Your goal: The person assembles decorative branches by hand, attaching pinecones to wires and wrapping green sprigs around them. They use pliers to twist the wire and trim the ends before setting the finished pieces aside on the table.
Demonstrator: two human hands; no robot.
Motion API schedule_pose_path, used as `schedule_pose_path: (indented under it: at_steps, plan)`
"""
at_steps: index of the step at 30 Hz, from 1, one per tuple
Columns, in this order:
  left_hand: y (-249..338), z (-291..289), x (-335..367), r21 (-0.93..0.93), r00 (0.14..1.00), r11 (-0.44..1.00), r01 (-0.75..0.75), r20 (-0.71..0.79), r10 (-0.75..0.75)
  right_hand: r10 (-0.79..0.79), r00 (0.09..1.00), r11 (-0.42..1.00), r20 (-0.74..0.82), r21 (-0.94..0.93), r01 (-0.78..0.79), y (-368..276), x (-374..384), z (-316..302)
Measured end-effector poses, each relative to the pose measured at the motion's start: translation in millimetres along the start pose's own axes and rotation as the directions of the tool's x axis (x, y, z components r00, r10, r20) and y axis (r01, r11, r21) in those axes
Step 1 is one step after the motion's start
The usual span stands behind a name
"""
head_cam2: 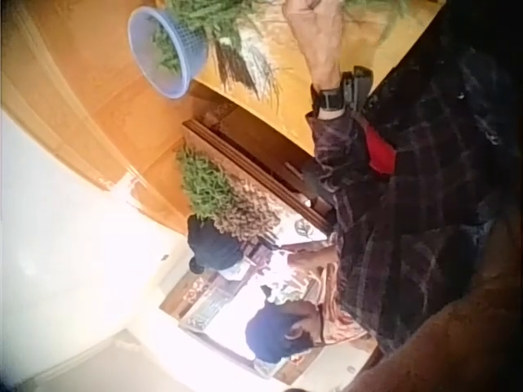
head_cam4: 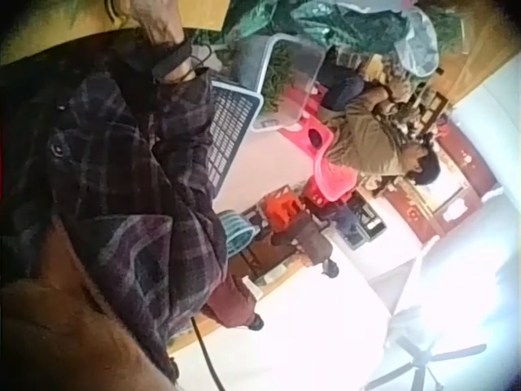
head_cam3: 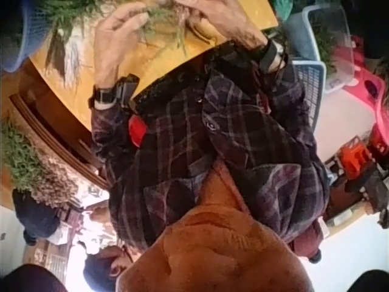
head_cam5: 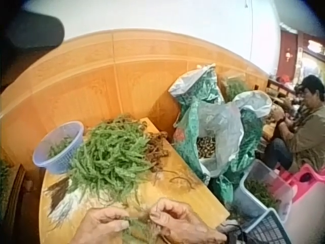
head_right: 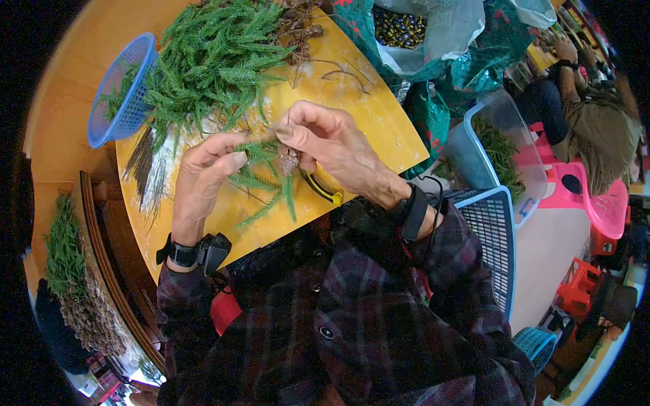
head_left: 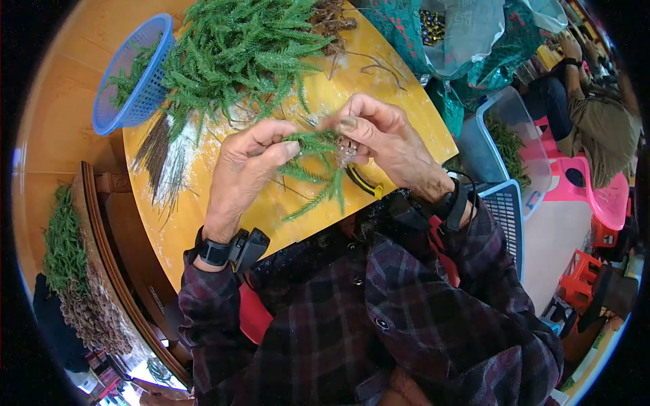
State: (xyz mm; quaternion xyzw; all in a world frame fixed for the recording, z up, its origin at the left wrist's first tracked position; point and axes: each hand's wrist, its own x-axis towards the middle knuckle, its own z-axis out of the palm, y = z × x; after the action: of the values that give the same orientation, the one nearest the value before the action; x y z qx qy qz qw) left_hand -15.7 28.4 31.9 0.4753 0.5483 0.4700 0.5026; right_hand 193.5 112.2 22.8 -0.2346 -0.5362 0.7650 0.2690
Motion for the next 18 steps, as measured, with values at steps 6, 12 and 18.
schedule_pose_path:
  at_steps: [6,12,18]
  plan:
    - [4.5,14.1,4.9,0.094,0.970,0.982,-0.164,-0.168,0.178,-0.482,0.874,0.826,-0.067,-0.369,0.427,-4.5,-12.0,17.4]
    - [3.8,21.3,6.2,-0.048,0.988,0.993,-0.104,-0.124,0.097,-0.552,0.833,0.648,-0.035,-0.648,0.402,-1.3,-8.6,20.2]
    - [-2.9,27.0,7.2,-0.033,0.980,0.986,-0.161,-0.126,0.156,-0.537,0.843,0.581,-0.023,-0.735,0.350,-3.0,-8.7,17.3]
